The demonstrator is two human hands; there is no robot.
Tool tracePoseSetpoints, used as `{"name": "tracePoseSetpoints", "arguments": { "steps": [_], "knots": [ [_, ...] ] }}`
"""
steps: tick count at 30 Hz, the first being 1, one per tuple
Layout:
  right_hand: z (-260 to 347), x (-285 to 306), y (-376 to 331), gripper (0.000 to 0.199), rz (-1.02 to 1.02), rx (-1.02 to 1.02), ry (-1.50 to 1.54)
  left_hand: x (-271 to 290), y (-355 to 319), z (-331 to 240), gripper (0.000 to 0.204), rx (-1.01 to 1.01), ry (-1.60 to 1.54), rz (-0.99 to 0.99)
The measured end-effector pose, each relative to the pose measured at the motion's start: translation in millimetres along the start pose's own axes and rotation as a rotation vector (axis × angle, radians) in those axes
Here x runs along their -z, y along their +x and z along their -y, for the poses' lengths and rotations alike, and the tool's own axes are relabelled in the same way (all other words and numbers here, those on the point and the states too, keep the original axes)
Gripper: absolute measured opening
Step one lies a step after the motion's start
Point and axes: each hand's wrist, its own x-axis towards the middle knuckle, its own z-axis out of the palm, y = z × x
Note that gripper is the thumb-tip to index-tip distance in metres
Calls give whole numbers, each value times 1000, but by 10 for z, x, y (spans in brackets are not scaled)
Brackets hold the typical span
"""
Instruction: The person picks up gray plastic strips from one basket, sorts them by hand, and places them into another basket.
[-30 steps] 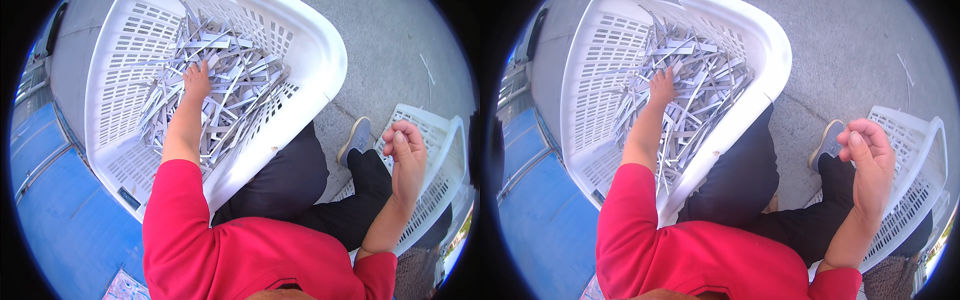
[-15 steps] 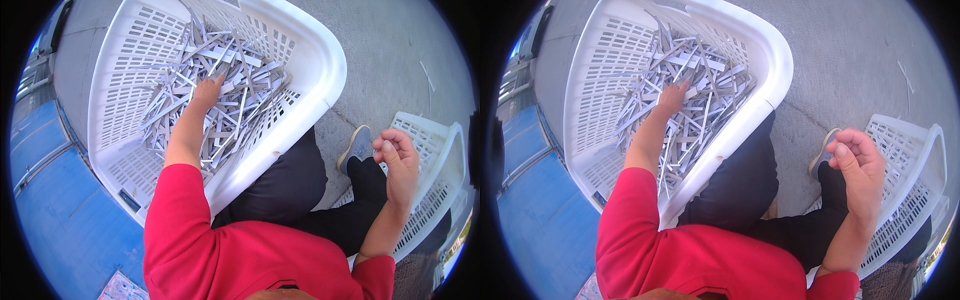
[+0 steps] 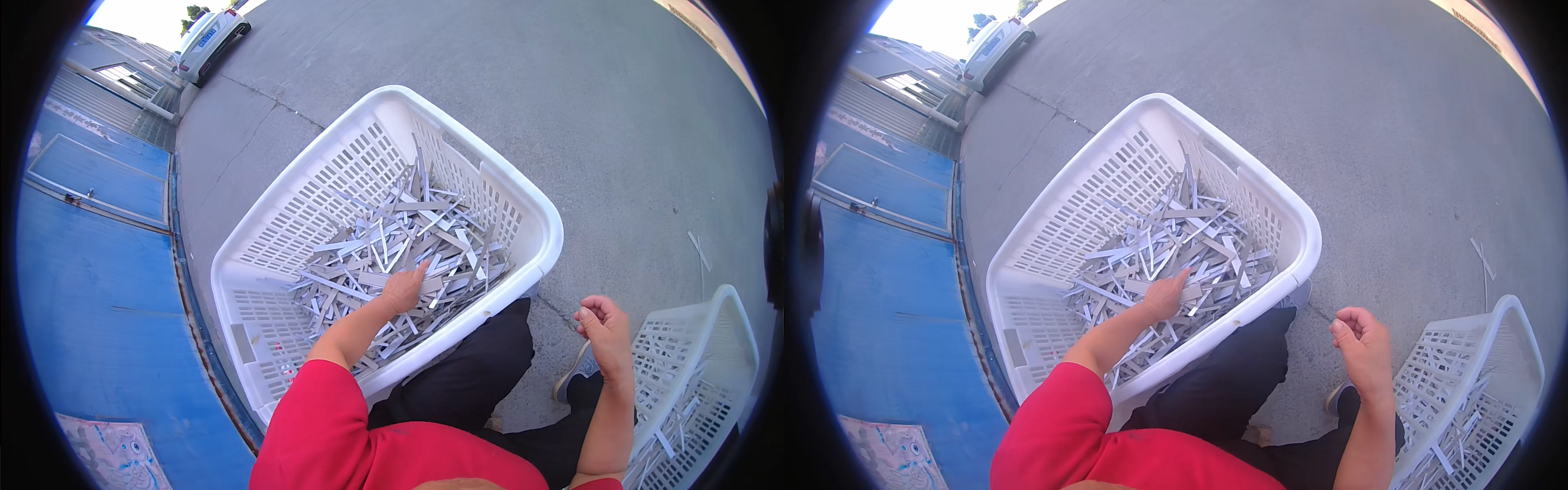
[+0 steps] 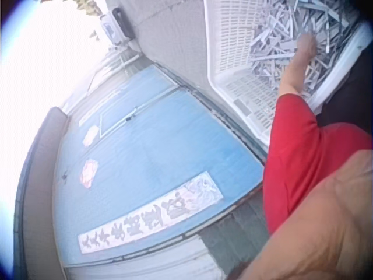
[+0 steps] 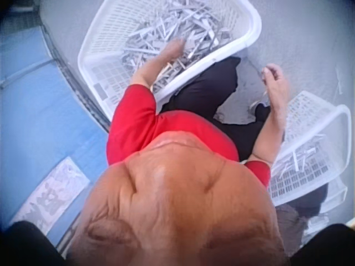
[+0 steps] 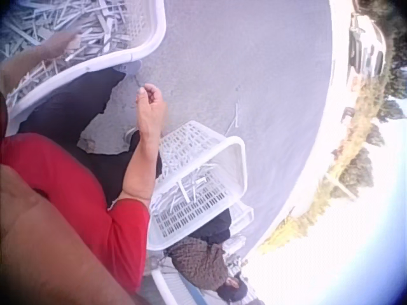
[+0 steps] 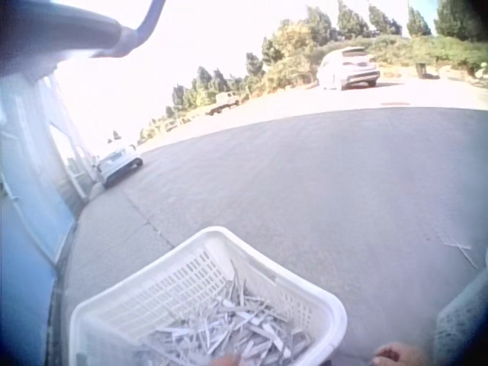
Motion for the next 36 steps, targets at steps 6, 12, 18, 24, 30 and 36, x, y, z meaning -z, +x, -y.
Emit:
{"name": "tracePoseSetpoints", "arguments": {
  "steps": [6,12,18,24,30,36],
  "knots": [
    [-107,35,-50,18,24,123,-156,579,-502,-122,52,94,-96,-164],
    [-285,196,-73,22,6,241,-213,972,-885,117,43,138,-222,-643],
    [-399,356,-130,25,-72,265,-351,1324,-1056,264,29,292,-478,-489],
    [-471,435,-177,29,-59,278,-472,1073,-1209,423,26,451,-826,-220],
    [-476,446,-296,30,-65,267,-554,1129,-1240,466,27,347,-1059,-454],
    [-559,368,-382,31,-81,277,-664,1485,-1201,292,23,153,-1209,-1002]
  ]
}}
